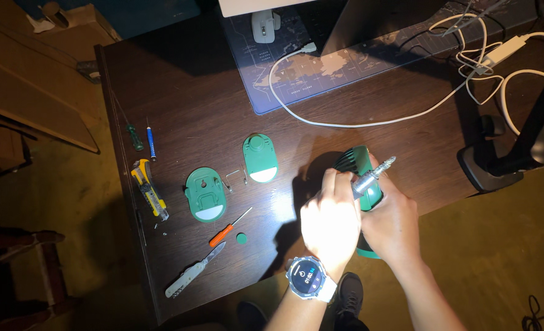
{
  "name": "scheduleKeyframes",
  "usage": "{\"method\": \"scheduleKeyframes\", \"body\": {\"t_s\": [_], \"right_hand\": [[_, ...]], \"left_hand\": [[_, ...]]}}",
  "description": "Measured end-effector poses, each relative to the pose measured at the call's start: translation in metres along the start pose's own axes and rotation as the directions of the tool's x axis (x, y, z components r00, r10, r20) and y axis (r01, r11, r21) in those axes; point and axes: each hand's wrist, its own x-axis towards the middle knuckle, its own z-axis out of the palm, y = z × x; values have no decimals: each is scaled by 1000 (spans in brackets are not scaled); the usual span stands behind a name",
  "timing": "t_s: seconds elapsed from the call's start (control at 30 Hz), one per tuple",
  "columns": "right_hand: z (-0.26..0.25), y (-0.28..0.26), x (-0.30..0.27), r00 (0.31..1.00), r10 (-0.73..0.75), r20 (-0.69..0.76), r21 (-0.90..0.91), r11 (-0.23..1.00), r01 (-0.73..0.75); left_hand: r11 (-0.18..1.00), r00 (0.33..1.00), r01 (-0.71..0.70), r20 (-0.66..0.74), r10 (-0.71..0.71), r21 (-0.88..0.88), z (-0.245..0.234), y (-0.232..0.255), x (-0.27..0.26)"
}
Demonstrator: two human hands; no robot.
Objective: The person disassembles a small green electric fan on a desk. They remove the base, unscrew and detach the rear cover, then use a knife and screwdriver to pry off the front grille and remove the fan blade. The components are placed on the desk.
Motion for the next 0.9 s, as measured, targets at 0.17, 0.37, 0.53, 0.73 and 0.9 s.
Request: {"method": "scheduleKeyframes", "body": {"t_s": [0.17, 0.37, 0.53, 0.73, 0.9], "right_hand": [[1, 6, 3, 999, 35, 18, 5, 999, -35], [-6, 7, 7, 997, 54, 61, 45, 997, -57], [-11, 5, 7, 988, 121, 96, 69, 989, -128], [-11, 3, 7, 991, 98, 86, 76, 992, -105], [-12, 2, 8, 990, 107, 93, 64, 992, -113]], "left_hand": [[963, 988, 152, 73, -139, -223, -3, 3, 4], [821, 839, 534, 241, -487, -201, -29, -38, -5], [909, 948, 291, 41, -317, 298, -34, -95, -26], [872, 932, 257, 132, -338, 417, -11, -106, -36], [882, 941, 252, 111, -319, 397, -7, -103, -31]]}}
